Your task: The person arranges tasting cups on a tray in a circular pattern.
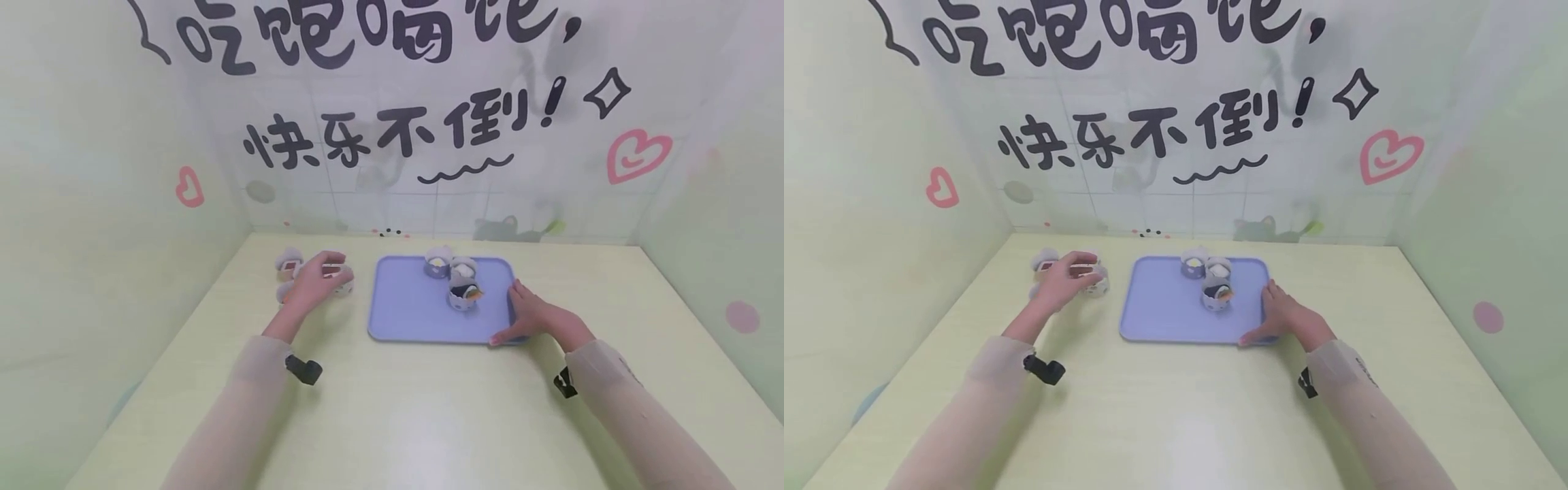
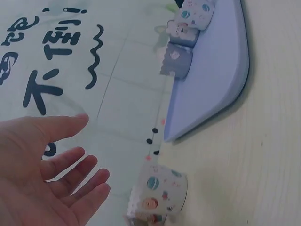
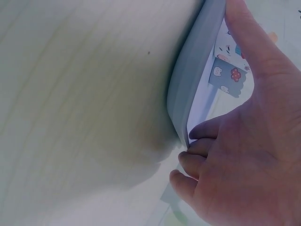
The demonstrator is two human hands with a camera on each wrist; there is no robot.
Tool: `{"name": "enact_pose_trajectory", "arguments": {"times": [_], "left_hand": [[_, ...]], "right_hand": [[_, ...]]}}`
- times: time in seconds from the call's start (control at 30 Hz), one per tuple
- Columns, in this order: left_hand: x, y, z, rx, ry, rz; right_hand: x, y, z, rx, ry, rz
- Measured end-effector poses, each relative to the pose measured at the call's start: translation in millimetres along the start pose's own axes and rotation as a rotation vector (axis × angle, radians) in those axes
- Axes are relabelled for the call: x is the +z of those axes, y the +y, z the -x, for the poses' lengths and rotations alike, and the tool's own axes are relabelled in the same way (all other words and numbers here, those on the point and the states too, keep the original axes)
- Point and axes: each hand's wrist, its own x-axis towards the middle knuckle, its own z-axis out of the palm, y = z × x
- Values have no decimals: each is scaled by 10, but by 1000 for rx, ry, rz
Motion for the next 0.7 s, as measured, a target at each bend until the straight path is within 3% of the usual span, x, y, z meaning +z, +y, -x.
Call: {"name": "enact_pose_trajectory", "arguments": {"times": [0.13,0.4,0.7], "left_hand": [[-231,-139,57,2,49,-42],[-610,-390,184,-63,116,-71],[-736,-673,268,-152,115,-73]], "right_hand": [[-7,24,8,-4,-3,3],[-28,13,12,-7,-8,7],[-28,29,20,-12,2,2]]}}
